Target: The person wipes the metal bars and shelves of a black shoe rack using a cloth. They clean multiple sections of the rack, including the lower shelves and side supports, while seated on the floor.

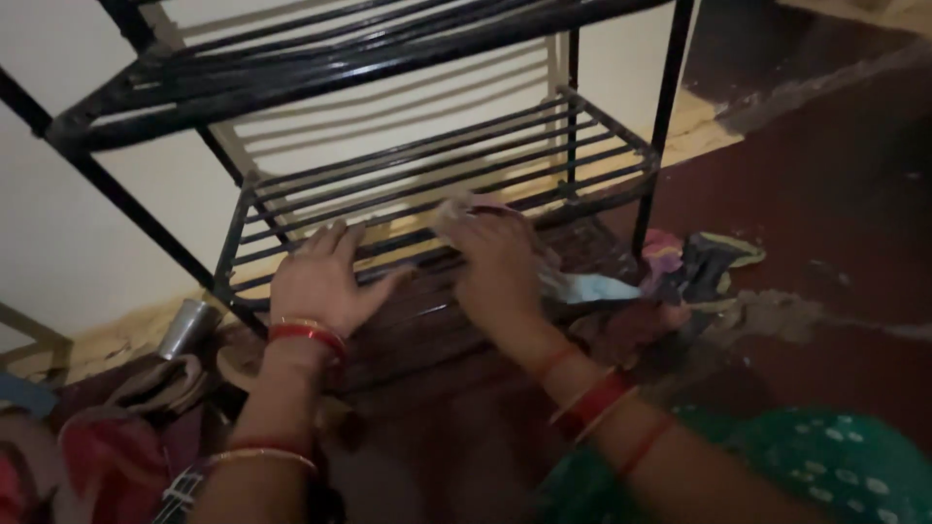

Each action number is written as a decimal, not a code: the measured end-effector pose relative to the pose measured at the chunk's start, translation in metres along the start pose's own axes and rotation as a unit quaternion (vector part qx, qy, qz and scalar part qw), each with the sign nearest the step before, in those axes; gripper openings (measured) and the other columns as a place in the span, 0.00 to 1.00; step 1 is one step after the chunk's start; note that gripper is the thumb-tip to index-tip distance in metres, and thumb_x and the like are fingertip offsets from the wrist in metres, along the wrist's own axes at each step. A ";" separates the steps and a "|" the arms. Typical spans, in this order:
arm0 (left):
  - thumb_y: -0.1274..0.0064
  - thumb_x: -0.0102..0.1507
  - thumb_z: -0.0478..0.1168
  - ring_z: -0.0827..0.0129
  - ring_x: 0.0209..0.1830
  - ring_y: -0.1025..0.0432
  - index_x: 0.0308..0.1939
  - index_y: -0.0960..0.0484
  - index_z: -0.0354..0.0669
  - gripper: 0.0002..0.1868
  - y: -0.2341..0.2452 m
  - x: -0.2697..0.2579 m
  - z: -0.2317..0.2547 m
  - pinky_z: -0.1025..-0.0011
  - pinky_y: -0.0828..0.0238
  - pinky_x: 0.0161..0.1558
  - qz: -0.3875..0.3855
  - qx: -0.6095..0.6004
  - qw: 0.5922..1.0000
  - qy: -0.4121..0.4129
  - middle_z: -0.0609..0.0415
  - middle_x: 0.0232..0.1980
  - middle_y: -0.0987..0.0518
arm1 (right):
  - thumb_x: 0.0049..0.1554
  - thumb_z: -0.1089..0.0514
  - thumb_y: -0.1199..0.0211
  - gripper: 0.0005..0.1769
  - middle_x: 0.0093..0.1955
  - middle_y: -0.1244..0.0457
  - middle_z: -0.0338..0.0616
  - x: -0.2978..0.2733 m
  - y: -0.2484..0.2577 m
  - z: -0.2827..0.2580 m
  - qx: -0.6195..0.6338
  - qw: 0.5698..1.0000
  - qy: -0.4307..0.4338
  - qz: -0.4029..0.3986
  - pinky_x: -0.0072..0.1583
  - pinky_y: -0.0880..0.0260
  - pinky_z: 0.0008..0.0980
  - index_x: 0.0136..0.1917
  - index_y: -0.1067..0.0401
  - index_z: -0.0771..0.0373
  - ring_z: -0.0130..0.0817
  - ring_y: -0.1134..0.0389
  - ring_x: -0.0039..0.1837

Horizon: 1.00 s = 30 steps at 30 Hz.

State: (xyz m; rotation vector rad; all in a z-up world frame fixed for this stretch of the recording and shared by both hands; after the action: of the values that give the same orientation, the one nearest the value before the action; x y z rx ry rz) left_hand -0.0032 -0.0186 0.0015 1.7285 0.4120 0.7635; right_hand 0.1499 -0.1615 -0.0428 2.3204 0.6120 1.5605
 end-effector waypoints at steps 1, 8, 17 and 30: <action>0.62 0.58 0.82 0.57 0.78 0.39 0.73 0.33 0.51 0.52 -0.007 0.005 -0.008 0.61 0.43 0.74 -0.004 -0.001 1.000 0.001 0.49 0.78 0.35 | 0.42 0.72 0.41 0.30 0.58 0.30 0.52 0.009 -0.006 -0.007 0.001 1.000 -0.002 -0.003 0.68 0.38 0.50 0.59 0.23 0.62 0.53 0.34 0.65; 0.73 0.67 0.65 0.57 0.82 0.52 0.81 0.48 0.56 0.40 -0.028 0.044 -0.028 0.37 0.63 0.76 -0.082 -0.092 0.991 0.057 0.52 0.82 0.48 | 0.50 0.65 0.41 0.24 0.58 0.30 0.49 0.052 -0.074 -0.023 0.070 0.986 0.112 -0.101 0.66 0.33 0.47 0.61 0.25 0.58 0.53 0.30 0.63; 0.78 0.66 0.67 0.58 0.86 0.67 0.81 0.54 0.67 0.40 -0.017 0.057 -0.031 0.35 0.69 0.77 -0.195 -0.065 0.975 0.082 0.60 0.86 0.63 | 0.54 0.59 0.40 0.23 0.61 0.33 0.54 0.094 -0.111 0.004 0.077 0.941 0.113 -0.309 0.62 0.33 0.49 0.64 0.27 0.58 0.53 0.32 0.63; 0.77 0.63 0.75 0.50 0.85 0.68 0.82 0.60 0.64 0.47 -0.028 0.061 -0.029 0.34 0.67 0.76 -0.215 -0.080 0.963 0.143 0.55 0.86 0.64 | 0.54 0.56 0.38 0.20 0.58 0.31 0.51 0.089 -0.106 -0.004 -0.025 0.950 0.015 -0.310 0.63 0.32 0.50 0.60 0.25 0.55 0.50 0.31 0.61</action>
State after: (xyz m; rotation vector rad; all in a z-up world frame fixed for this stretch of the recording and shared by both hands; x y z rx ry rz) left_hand 0.0240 0.0490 -0.0041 1.3156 0.8680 0.7035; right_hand 0.1555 -0.0252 -0.0173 1.8055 1.1549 1.2841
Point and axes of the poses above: each hand's wrist, its own x-axis towards the middle knuckle, its own y-axis out of the back of the hand, z = x × y, the point moved 1 cm from there along x, towards the middle knuckle
